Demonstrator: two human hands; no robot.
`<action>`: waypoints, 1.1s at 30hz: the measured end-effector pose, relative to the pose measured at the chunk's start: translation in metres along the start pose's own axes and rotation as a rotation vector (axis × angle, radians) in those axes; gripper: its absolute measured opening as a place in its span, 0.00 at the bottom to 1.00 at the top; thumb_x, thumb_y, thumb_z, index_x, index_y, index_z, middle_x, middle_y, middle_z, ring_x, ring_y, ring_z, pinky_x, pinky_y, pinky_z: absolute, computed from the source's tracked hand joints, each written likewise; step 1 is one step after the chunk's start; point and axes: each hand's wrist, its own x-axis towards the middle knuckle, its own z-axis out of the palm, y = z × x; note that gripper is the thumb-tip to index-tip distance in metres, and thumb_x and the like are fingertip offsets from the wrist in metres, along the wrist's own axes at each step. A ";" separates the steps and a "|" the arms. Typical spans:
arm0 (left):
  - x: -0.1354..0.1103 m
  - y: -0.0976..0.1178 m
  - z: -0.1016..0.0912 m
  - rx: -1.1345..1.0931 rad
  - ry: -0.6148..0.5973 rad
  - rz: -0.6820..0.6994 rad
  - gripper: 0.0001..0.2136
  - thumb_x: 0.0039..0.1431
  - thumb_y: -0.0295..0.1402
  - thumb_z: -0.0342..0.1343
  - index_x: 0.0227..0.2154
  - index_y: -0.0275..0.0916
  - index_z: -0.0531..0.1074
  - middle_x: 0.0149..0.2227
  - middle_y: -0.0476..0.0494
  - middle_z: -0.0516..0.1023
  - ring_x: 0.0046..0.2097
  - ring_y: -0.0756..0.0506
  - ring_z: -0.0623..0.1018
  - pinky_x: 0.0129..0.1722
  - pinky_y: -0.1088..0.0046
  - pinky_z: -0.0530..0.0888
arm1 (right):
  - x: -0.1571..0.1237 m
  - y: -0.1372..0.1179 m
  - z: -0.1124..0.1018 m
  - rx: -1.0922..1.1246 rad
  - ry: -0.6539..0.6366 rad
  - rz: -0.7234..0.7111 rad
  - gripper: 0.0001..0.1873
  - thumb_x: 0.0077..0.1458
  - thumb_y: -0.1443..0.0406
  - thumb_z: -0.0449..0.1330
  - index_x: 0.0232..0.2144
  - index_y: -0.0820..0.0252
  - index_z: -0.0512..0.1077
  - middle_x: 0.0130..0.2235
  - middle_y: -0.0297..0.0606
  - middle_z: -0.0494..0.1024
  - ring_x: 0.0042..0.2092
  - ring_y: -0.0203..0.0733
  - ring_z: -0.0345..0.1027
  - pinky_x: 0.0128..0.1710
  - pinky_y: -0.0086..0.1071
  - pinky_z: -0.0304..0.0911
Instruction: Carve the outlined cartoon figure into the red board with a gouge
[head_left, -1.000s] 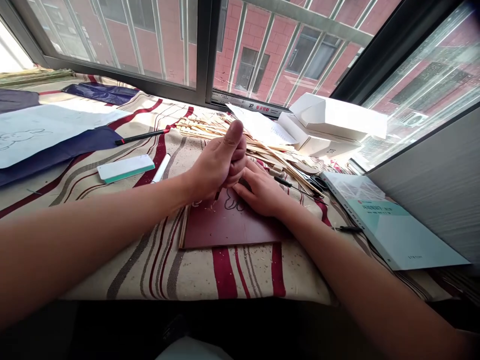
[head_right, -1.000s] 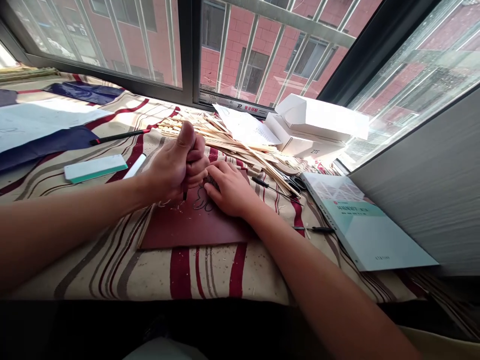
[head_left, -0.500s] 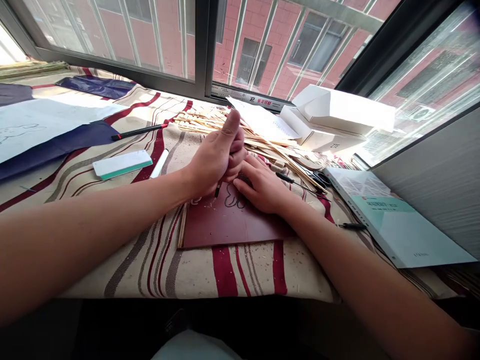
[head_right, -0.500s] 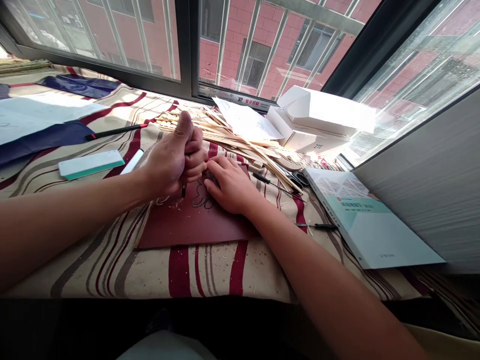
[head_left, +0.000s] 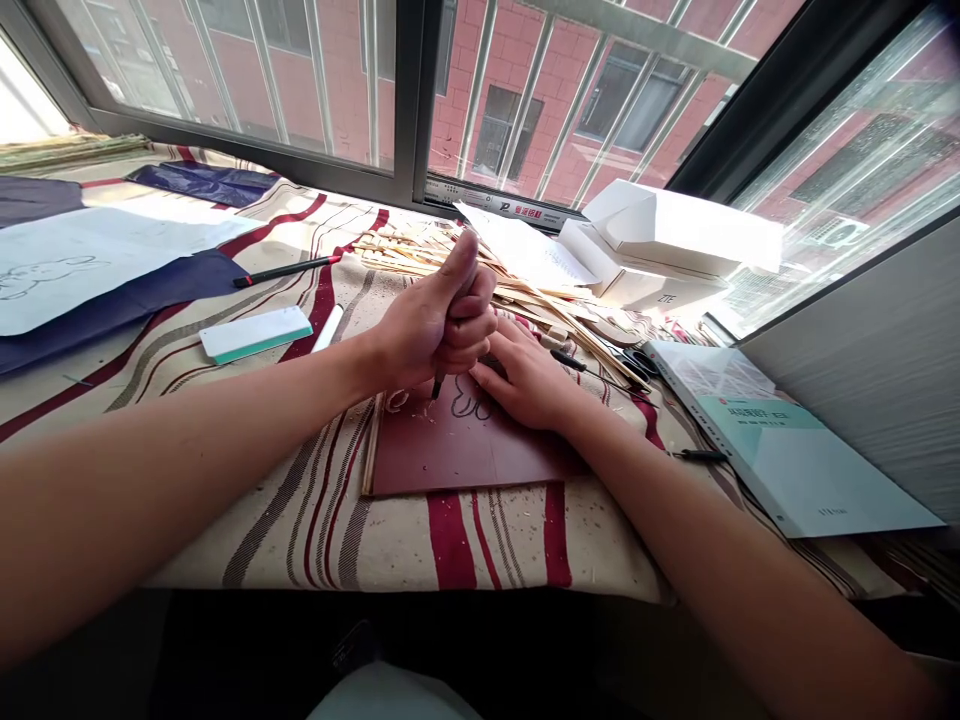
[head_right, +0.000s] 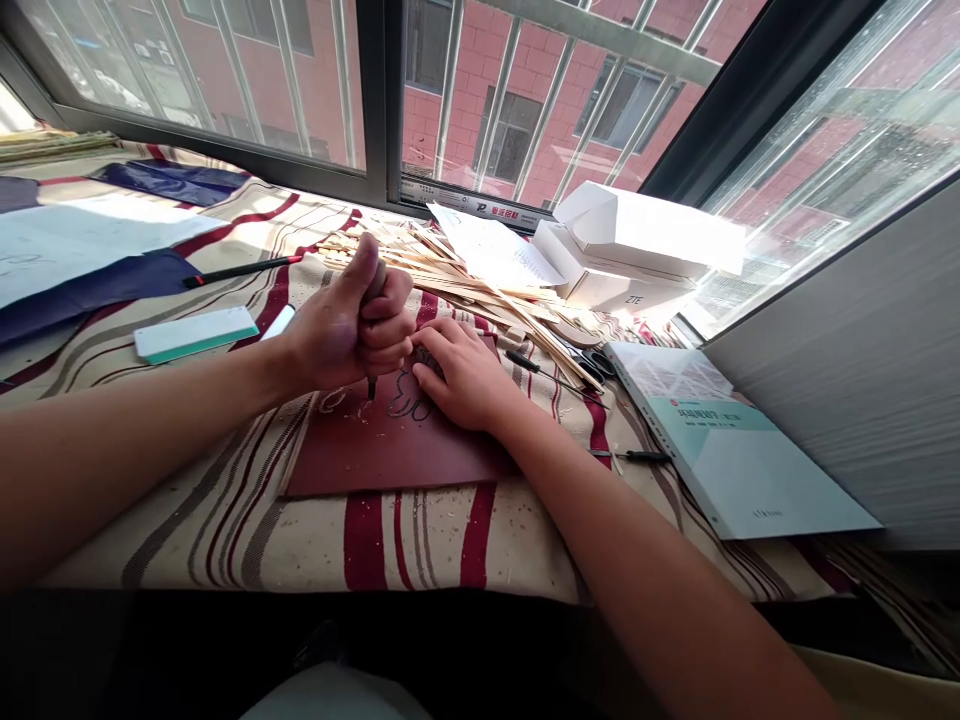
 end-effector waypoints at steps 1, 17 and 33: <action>-0.001 0.001 0.000 -0.010 -0.011 -0.007 0.32 0.75 0.56 0.44 0.18 0.41 0.54 0.14 0.58 0.47 0.13 0.57 0.48 0.13 0.83 0.49 | 0.000 0.000 0.000 0.005 -0.001 -0.003 0.18 0.68 0.61 0.53 0.54 0.62 0.73 0.62 0.54 0.73 0.63 0.62 0.66 0.66 0.58 0.62; -0.003 -0.002 0.010 0.047 0.052 0.062 0.31 0.78 0.51 0.43 0.18 0.39 0.55 0.14 0.57 0.50 0.14 0.58 0.50 0.15 0.83 0.50 | 0.002 0.000 -0.001 -0.008 -0.009 -0.011 0.18 0.68 0.60 0.52 0.52 0.64 0.74 0.61 0.56 0.73 0.63 0.63 0.66 0.66 0.57 0.62; -0.002 -0.002 0.020 0.148 0.002 0.049 0.32 0.76 0.53 0.44 0.17 0.40 0.53 0.14 0.57 0.49 0.14 0.58 0.52 0.13 0.85 0.52 | 0.002 0.001 0.002 -0.005 0.037 -0.024 0.18 0.65 0.62 0.54 0.52 0.61 0.75 0.58 0.52 0.76 0.59 0.60 0.69 0.66 0.57 0.62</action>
